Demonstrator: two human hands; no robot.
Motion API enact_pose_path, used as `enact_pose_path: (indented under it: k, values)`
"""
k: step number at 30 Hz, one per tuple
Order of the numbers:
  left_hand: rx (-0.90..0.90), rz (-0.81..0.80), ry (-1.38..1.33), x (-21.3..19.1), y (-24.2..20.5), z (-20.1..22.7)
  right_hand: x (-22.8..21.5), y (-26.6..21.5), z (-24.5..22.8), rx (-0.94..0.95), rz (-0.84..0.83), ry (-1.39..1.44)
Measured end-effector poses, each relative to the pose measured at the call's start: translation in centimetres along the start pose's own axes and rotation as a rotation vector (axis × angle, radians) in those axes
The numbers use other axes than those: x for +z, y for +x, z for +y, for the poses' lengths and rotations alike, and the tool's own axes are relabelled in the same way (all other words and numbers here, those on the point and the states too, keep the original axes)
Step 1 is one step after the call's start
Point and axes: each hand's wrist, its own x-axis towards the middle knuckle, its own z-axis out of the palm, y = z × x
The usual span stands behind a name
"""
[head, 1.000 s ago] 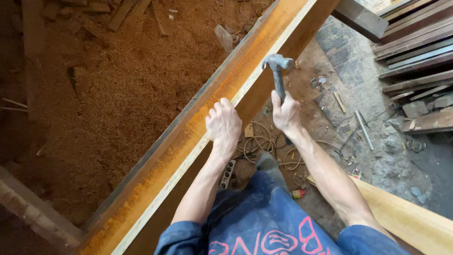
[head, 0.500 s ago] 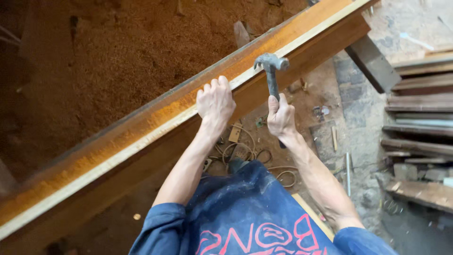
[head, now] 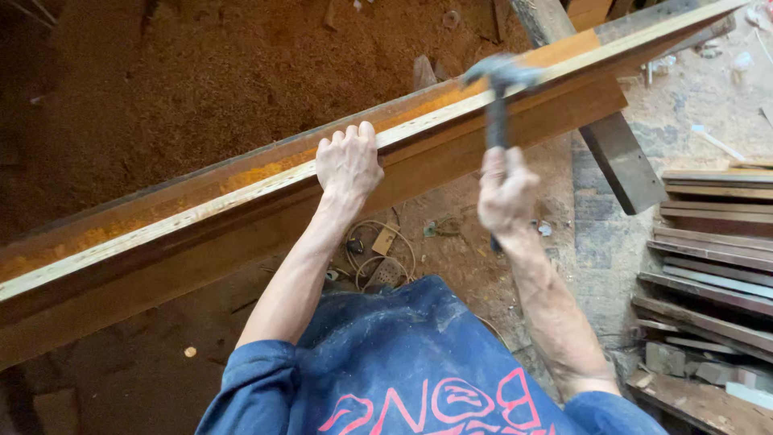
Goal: The person uses a hammer to drive nails into a long wooden plank positioned on a workbench. They repeatedly strike the plank along its length, adjusting grip and position as needed.
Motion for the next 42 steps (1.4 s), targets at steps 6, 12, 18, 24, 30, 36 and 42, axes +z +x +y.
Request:
enact_pose_path:
  k: [6, 12, 18, 24, 30, 36, 42]
  values:
    - [0.021, -0.007, -0.056, 1.9, 2.1, 4.8, -2.0, 1.7, 3.6, -0.092, 0.184, 0.078]
    - [0.052, -0.026, -0.029, 2.4, 5.5, 7.9, -2.3, 2.8, 5.7, -0.005, 0.173, -0.072]
    - [0.07, -0.019, -0.019, 3.3, 6.5, 10.4, -4.7, 4.3, 8.7, -0.021, 0.135, -0.178]
    - [0.043, -0.114, -0.014, 2.7, 7.4, 11.8, -5.4, 6.4, 12.5, 0.223, 0.317, 0.049]
    - [0.08, 0.022, 0.023, 3.4, 7.5, 13.4, -7.0, 7.2, 14.4, 0.011, 0.114, -0.189]
    - [0.077, -0.05, 0.035, 3.9, 9.8, 15.0, -9.3, 9.9, 14.5, -0.025, 0.486, 0.148]
    - [0.102, 0.031, -0.001, 4.2, 9.7, 17.2, -10.5, 10.2, 16.0, 0.02, 0.227, -0.385]
